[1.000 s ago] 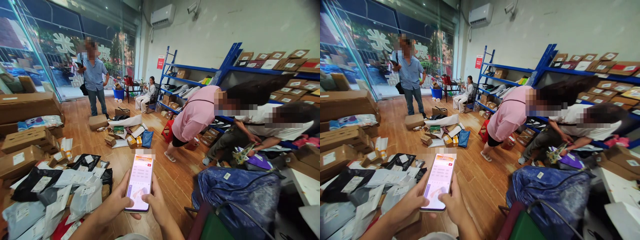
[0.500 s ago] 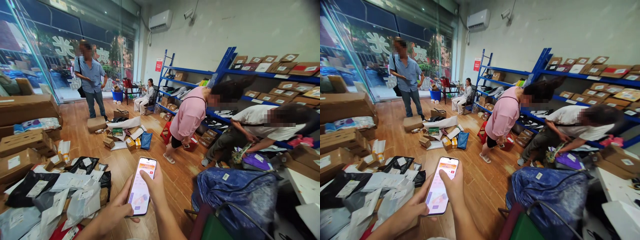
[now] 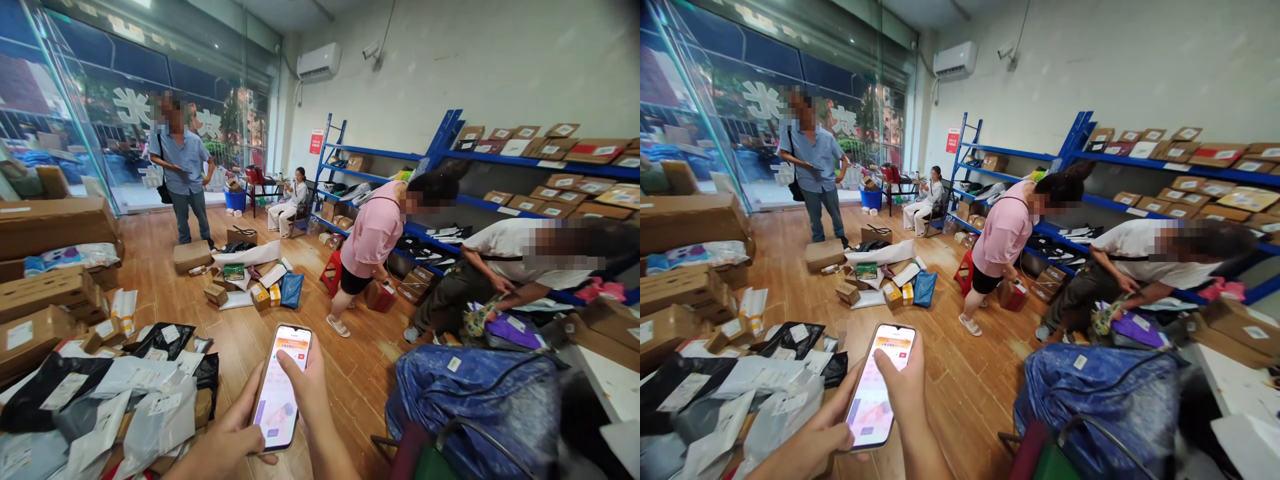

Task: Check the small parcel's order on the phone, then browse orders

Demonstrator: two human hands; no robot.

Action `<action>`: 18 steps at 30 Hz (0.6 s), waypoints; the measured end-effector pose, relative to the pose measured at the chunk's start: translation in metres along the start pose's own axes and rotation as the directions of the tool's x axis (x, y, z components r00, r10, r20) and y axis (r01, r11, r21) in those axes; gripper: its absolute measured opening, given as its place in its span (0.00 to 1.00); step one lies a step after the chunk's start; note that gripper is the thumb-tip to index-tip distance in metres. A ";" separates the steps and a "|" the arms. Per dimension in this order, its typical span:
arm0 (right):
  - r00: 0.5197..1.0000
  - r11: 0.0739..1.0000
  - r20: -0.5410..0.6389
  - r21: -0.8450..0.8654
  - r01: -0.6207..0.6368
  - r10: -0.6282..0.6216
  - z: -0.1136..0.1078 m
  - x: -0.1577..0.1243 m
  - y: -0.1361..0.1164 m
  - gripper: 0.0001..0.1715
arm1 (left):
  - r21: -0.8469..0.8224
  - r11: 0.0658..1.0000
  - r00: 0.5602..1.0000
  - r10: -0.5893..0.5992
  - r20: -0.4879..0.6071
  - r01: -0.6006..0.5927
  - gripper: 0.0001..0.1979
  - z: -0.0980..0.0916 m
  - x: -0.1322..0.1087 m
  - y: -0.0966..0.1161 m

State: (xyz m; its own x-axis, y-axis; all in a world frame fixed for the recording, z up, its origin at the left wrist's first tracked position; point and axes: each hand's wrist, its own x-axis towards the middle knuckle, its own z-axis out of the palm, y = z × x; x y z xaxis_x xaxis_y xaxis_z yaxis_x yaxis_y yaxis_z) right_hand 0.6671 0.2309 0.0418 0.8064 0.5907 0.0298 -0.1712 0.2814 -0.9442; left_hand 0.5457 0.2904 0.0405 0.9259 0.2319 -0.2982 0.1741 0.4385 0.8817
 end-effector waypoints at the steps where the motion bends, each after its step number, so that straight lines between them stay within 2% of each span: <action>1: 1.000 1.000 -0.002 0.005 0.000 0.000 0.001 -0.001 -0.002 0.27 | 0.002 1.000 1.000 -0.002 -0.005 0.002 0.51 0.001 0.000 0.001; 3: 1.000 0.999 0.015 0.042 -0.019 0.018 0.000 -0.002 -0.006 0.26 | -0.008 1.000 1.000 -0.015 -0.010 0.015 0.52 0.002 -0.001 0.005; 6: 0.987 0.988 0.139 0.126 -0.092 0.074 -0.006 -0.006 -0.014 0.23 | -0.100 0.995 1.000 -0.018 0.021 0.020 0.54 0.003 -0.004 0.010; 10: 0.924 0.988 0.364 0.053 -0.147 0.119 -0.025 -0.013 -0.013 0.29 | -0.240 0.969 0.998 0.061 0.019 -0.055 0.51 0.000 -0.007 0.010; 12: 0.894 0.988 0.431 0.032 -0.151 0.123 -0.032 -0.015 -0.009 0.32 | -0.279 0.957 0.997 0.081 0.009 -0.075 0.50 -0.001 -0.007 0.008; 15: 0.883 0.989 0.456 0.038 -0.140 0.107 -0.037 -0.016 -0.007 0.32 | -0.308 0.948 0.995 0.094 0.025 -0.082 0.50 -0.001 -0.005 0.008; 18: 0.914 0.990 0.391 0.034 -0.134 0.110 -0.031 -0.014 -0.009 0.23 | -0.279 0.957 0.996 0.088 0.028 -0.077 0.51 0.000 -0.004 0.008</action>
State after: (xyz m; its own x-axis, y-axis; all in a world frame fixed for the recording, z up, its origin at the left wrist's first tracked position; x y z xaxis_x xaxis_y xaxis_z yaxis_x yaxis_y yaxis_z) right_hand 0.6751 0.1970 0.0401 0.4968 0.8663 0.0517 -0.2968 0.2256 -0.9279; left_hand 0.5432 0.2929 0.0493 0.9467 0.2452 -0.2090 0.0021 0.6440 0.7650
